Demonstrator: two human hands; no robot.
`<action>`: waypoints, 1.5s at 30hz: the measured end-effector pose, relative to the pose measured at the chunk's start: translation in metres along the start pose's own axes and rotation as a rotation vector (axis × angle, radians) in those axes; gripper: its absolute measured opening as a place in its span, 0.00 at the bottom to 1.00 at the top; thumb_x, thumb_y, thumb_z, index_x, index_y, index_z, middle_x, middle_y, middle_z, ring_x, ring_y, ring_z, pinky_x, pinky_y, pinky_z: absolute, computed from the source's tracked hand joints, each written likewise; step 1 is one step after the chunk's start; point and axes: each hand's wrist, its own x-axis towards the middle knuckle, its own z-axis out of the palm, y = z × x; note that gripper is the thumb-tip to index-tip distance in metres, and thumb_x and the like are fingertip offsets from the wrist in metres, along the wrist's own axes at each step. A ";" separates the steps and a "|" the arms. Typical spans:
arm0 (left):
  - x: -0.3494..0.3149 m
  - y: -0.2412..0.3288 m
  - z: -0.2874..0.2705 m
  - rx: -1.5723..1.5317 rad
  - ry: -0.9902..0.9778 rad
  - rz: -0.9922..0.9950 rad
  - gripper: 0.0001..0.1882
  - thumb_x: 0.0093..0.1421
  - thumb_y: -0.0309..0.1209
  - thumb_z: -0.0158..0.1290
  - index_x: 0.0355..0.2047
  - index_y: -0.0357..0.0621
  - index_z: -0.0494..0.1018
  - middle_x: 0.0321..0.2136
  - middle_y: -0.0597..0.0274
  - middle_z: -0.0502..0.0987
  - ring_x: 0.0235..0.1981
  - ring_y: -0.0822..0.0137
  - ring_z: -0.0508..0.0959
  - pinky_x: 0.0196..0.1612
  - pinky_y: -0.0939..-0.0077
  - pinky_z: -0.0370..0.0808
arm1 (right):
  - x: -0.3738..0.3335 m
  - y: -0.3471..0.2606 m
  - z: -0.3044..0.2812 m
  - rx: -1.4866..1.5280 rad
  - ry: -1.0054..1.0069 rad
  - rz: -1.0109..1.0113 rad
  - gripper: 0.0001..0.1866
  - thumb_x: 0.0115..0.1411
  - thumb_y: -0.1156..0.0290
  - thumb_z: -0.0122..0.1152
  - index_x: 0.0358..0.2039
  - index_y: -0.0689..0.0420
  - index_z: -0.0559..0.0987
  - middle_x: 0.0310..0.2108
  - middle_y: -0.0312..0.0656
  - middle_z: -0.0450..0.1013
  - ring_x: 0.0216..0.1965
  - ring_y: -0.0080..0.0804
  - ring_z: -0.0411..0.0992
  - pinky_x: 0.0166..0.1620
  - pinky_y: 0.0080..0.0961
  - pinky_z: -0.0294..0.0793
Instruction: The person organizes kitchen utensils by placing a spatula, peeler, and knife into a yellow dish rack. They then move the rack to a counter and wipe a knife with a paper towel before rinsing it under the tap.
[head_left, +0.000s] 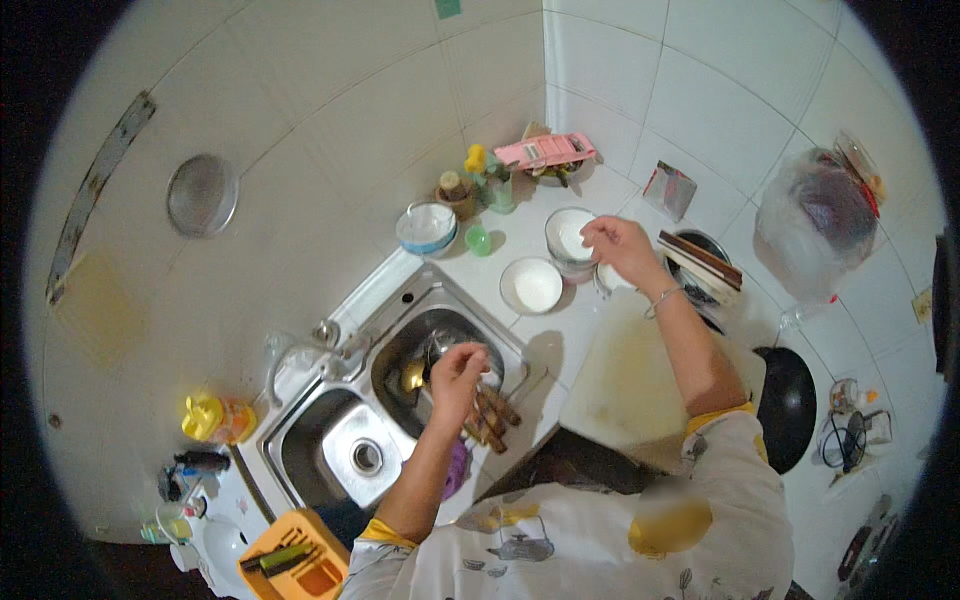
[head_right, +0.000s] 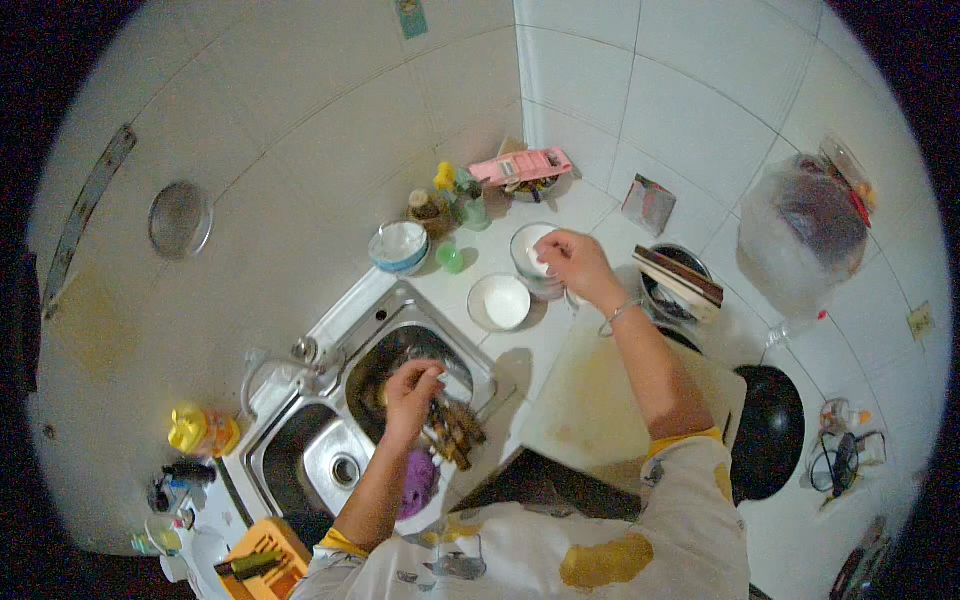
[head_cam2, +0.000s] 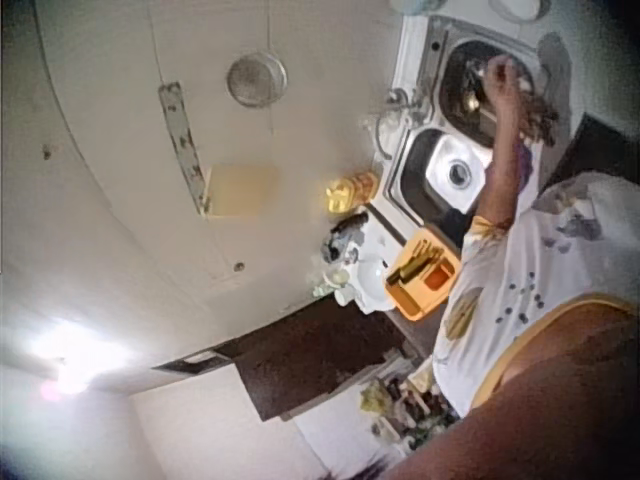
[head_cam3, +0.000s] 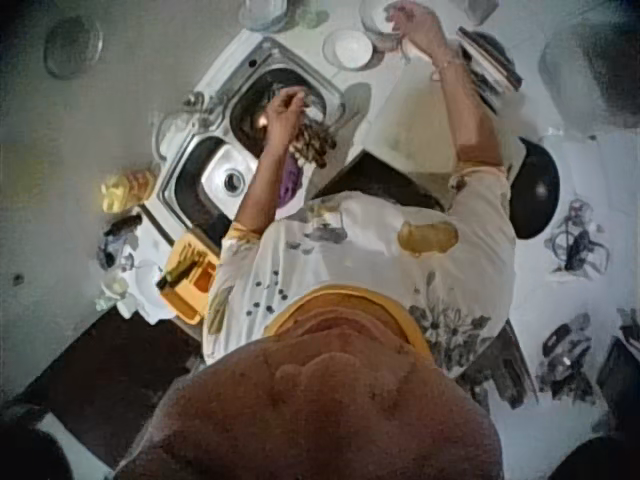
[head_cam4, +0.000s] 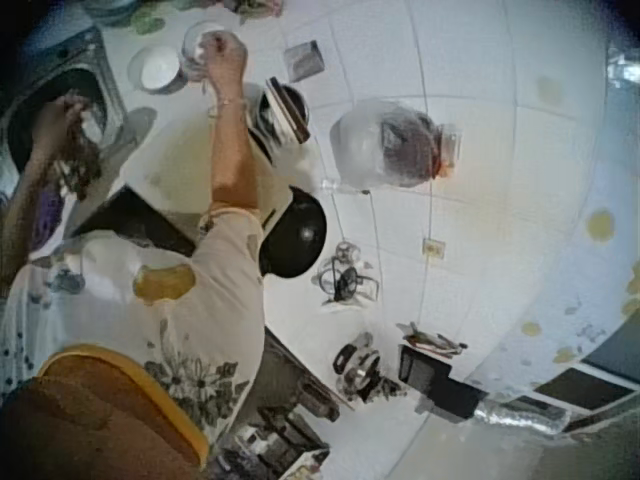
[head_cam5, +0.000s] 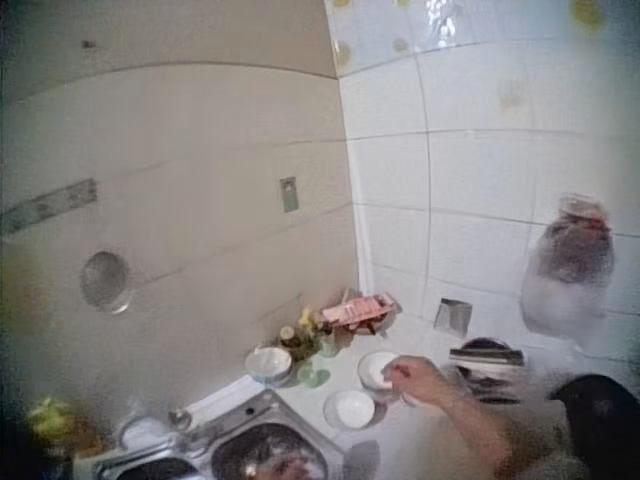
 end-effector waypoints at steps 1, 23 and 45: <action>0.027 0.007 0.021 0.067 -0.059 -0.030 0.11 0.60 0.31 0.51 0.40 0.39 0.72 0.33 0.64 0.76 0.28 0.73 0.75 0.30 0.80 0.71 | 0.025 0.013 -0.019 -0.025 0.026 0.050 0.11 0.57 0.67 0.56 0.33 0.64 0.76 0.25 0.37 0.73 0.24 0.19 0.70 0.27 0.18 0.70; 0.215 -0.022 0.140 -0.143 -0.115 -0.289 0.25 0.62 0.38 0.47 0.57 0.44 0.59 0.52 0.56 0.66 0.52 0.63 0.68 0.49 0.67 0.67 | 0.282 0.232 -0.055 -0.190 -0.034 0.627 0.10 0.50 0.69 0.57 0.21 0.65 0.74 0.15 0.46 0.71 0.12 0.30 0.68 0.12 0.26 0.65; 0.090 0.083 0.052 -0.554 0.157 -0.183 0.30 0.59 0.38 0.51 0.59 0.44 0.55 0.45 0.58 0.71 0.43 0.68 0.72 0.41 0.74 0.70 | 0.053 -0.046 -0.027 0.123 -0.426 0.206 0.12 0.53 0.75 0.50 0.37 0.65 0.76 0.21 0.36 0.72 0.18 0.16 0.65 0.22 0.13 0.66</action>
